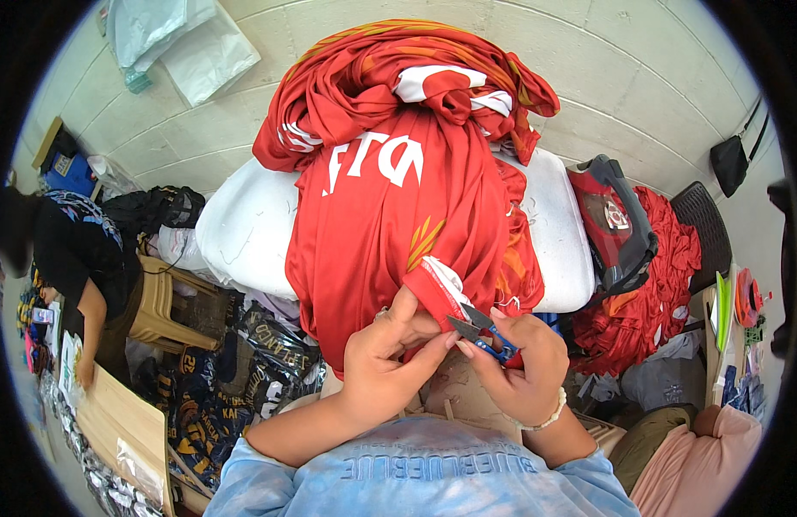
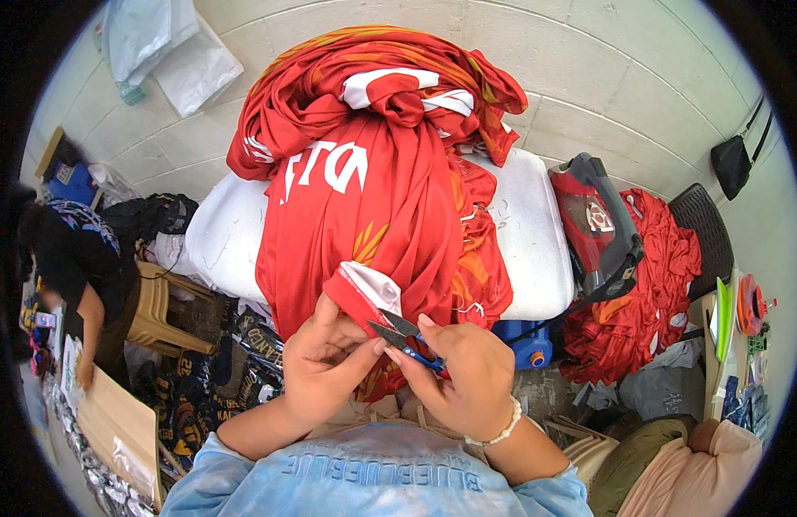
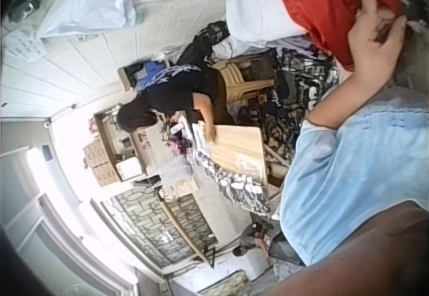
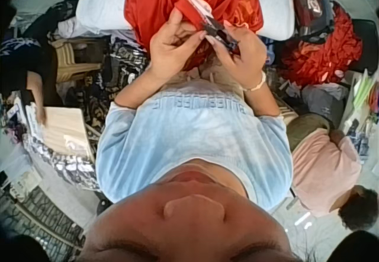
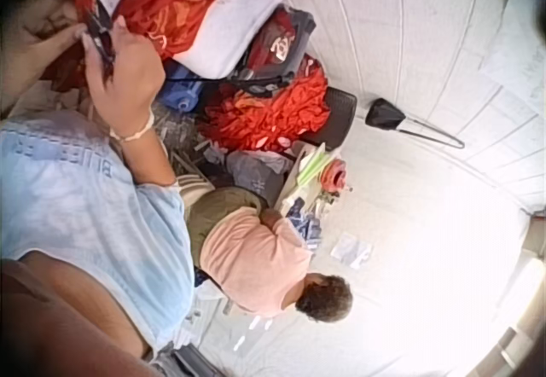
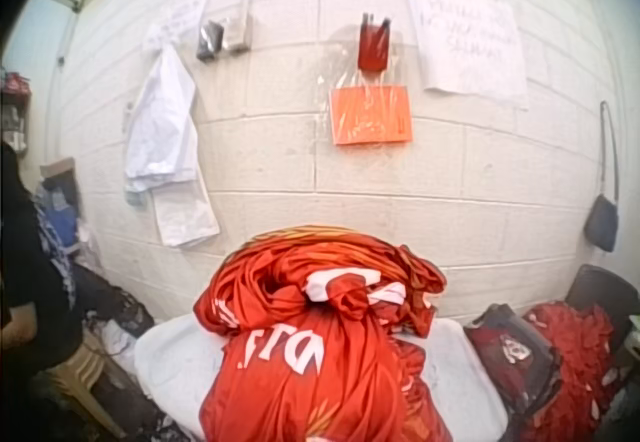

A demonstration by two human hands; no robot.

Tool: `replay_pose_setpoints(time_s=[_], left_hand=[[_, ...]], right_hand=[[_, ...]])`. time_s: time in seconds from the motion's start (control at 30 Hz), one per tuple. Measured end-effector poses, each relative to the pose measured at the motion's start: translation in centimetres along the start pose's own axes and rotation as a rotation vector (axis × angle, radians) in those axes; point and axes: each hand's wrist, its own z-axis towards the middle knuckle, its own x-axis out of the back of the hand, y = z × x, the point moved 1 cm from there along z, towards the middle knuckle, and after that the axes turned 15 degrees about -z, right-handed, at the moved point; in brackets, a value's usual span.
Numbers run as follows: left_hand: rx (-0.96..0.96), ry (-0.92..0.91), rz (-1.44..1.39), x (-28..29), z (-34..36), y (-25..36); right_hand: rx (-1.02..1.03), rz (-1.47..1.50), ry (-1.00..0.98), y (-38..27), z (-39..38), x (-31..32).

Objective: The person uses a small blue utility knife to cut along the white inner lining of a red garment. They repeatedly open the garment, position the blade, and make short cuts along the seam while holding the fabric taut with the other hand.

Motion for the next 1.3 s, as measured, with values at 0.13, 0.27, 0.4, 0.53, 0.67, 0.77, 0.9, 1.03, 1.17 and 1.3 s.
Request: replay_pose_setpoints(time_s=[0.13, 0.27, 0.4, 0.53, 0.67, 0.77, 0.9, 1.03, 1.17, 1.3], left_hand=[[-0.048, 0.015, 0.005, -0.1, 0.0, -0.3], [-0.029, 0.025, 0.123, 0.1, -0.1, -0.4], [-0.034, 0.036, 0.151, 0.2, -0.1, -0.4], [-0.012, 0.056, 0.077, 0.0, -0.2, -0.3], [-0.022, 0.077, 0.099, -0.1, -0.3, -0.3], [-0.029, 0.057, 0.18, 0.1, -0.4, -0.2], [-0.033, 0.055, 0.192, 0.3, -0.4, -0.3], [-0.023, 0.08, 0.153, 0.2, -0.4, -0.3], [-0.004, 0.055, 0.18, 0.3, -0.3, 0.0], [0.047, 0.022, 0.076, 0.0, -0.3, -0.4]], right_hand=[[-0.002, -0.03, 0.03, 0.0, 0.2, 0.2], [-0.088, -0.001, 0.08, 0.0, 0.2, 0.3], [-0.114, 0.013, 0.061, -0.1, 0.1, 0.6], [-0.001, 0.02, -0.023, -0.1, 0.3, 0.8], [0.006, 0.0, -0.025, -0.1, 0.4, 0.7], [-0.073, -0.004, 0.029, -0.2, 0.3, 0.8], [-0.119, 0.002, 0.019, -0.1, 0.2, 1.0], [-0.111, 0.068, -0.008, -0.1, -0.2, 0.9], [-0.309, 0.254, -0.027, 0.4, -0.6, 0.5], [-0.528, 0.628, -0.051, 0.5, -0.8, -0.2]])
